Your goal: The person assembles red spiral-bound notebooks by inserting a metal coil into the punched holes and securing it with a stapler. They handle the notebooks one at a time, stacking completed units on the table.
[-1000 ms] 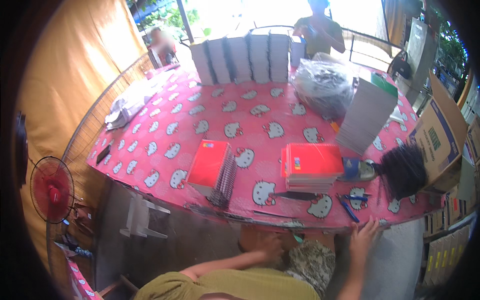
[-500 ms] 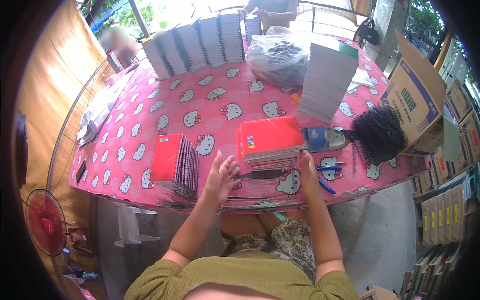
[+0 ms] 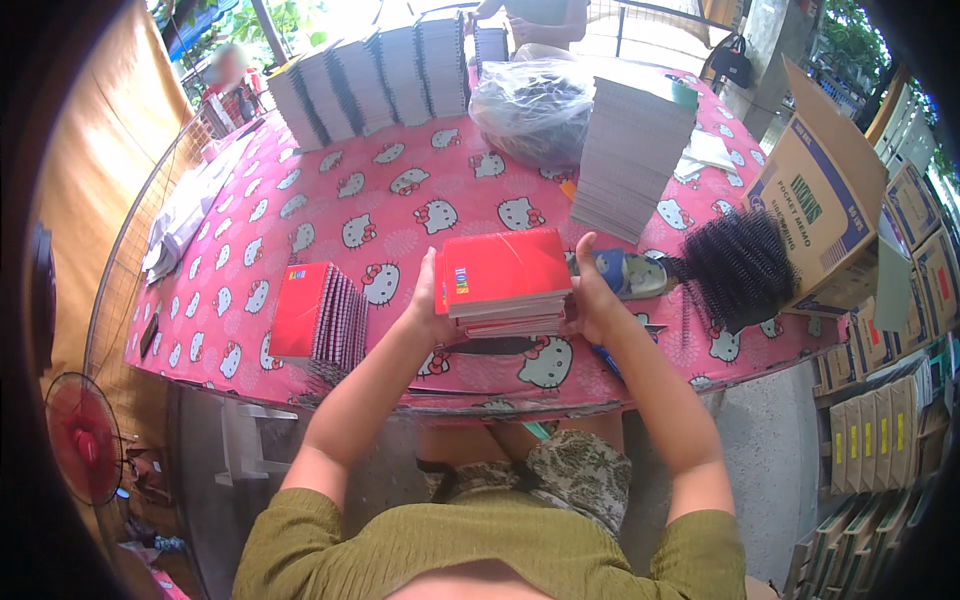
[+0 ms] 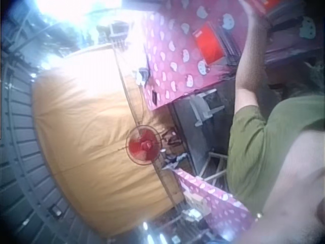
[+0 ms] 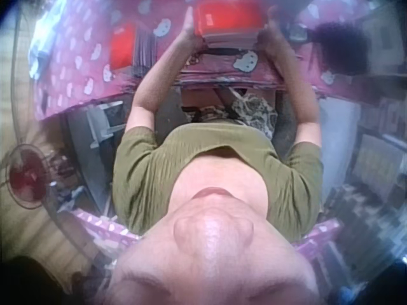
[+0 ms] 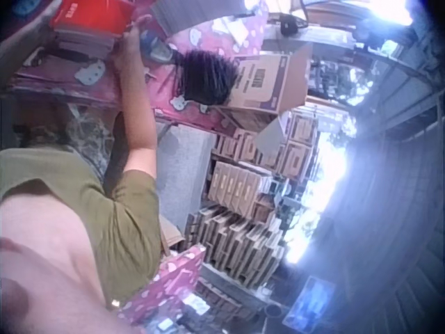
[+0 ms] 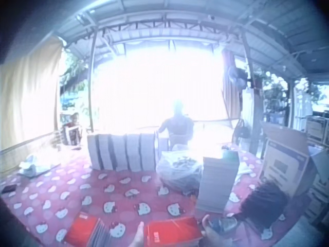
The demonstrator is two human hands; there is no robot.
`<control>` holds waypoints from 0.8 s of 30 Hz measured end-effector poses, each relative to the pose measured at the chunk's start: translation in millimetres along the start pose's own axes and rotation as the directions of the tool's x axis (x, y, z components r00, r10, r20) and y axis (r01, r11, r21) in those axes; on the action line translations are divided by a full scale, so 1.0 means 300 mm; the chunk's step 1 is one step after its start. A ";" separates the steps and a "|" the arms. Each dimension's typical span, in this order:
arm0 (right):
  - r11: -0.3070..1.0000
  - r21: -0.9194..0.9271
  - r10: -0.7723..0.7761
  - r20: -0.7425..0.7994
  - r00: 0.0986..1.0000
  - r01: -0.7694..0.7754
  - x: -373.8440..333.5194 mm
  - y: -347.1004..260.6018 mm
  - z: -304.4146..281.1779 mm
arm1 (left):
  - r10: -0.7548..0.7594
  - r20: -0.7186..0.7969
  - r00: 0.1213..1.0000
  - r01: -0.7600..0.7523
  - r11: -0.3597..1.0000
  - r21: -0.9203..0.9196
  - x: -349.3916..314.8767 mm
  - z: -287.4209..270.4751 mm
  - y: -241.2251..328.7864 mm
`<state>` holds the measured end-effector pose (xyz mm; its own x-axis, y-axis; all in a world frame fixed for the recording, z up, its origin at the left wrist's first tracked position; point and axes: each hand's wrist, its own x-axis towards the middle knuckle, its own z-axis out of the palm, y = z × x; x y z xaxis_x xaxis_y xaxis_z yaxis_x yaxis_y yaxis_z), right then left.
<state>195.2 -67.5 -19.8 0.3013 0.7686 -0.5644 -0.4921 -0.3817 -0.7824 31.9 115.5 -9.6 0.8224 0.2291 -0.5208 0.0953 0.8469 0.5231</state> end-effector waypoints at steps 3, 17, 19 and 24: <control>0.996 0.051 -0.065 -0.047 0.997 0.068 -0.087 -0.067 0.106 | -0.007 0.045 0.999 0.010 0.998 -0.066 -0.004 0.043 0.002; 0.980 0.108 -0.169 0.021 0.985 0.166 -0.112 -0.096 0.101 | -0.003 0.068 0.998 -0.004 0.996 0.090 -0.068 0.125 -0.010; 0.977 0.096 -0.201 0.088 0.976 0.192 -0.084 -0.082 0.078 | 0.010 0.019 1.000 -0.013 0.987 0.159 -0.041 0.114 -0.016; 0.985 0.131 -0.118 0.070 0.991 0.108 -0.094 -0.090 0.036 | 0.016 -0.052 0.999 -0.004 0.975 0.224 0.004 0.071 -0.042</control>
<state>191.2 -73.2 20.1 0.2992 0.8423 -0.4484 -0.5595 -0.2258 -0.7975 43.5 94.9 -2.4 0.7934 0.2674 -0.5467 0.2152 0.7171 0.6630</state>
